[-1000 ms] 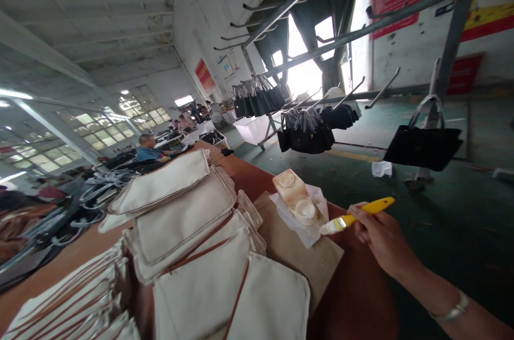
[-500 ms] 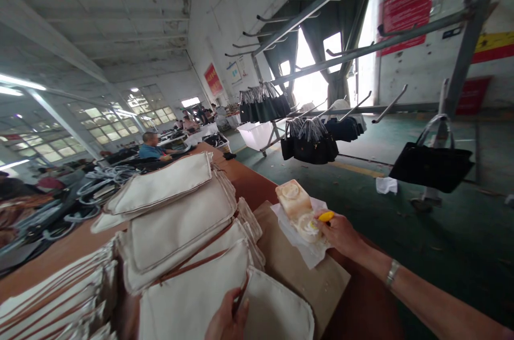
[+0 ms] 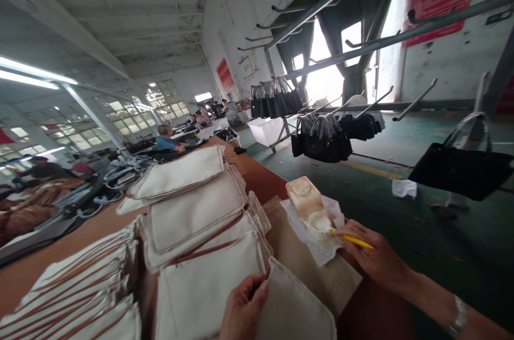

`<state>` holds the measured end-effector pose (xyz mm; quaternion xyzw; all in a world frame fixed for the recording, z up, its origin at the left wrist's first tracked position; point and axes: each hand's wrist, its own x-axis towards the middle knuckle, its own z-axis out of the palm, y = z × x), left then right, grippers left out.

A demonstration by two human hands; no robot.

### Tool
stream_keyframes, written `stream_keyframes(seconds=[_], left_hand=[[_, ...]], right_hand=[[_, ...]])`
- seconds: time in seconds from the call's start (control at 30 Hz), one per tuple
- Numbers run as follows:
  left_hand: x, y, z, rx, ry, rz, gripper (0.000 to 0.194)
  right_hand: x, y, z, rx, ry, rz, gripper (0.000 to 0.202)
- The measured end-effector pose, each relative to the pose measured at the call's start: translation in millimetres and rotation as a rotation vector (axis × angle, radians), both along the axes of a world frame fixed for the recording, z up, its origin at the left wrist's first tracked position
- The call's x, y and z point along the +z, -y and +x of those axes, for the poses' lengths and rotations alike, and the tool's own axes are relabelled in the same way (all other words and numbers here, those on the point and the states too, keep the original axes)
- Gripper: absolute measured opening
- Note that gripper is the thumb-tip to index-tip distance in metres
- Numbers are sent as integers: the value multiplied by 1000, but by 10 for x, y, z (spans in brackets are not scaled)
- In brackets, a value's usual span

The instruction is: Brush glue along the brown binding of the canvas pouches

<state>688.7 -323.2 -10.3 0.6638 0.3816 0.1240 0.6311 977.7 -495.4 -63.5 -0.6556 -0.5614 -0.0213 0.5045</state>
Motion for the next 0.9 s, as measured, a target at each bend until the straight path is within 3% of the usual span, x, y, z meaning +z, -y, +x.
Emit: stream_keyframes(seconds=[0.13,0.27,0.47,0.63,0.8,0.9], left_hand=[[70,147,-15,18,55,-42,55],[159,254,-49,23,50,-10,60],[140,400,-45,-12,52,54,56],[10,487,-32,-31,36,118,59],[-34,535,-60,-34,57,147,53],[-34,546,-59,-31,61,163,52]], right_hand=[[19,-80,-23,-129,-120,8,26],[253,-8,-291,-163,-318,-20,31],[712,112,-862,23,-829,87,32],[778,-41,-1034,150,-814,61,30],[755,-24,-1013,14,-726,150,29],[746,57,-1041,27,-764,142,28]])
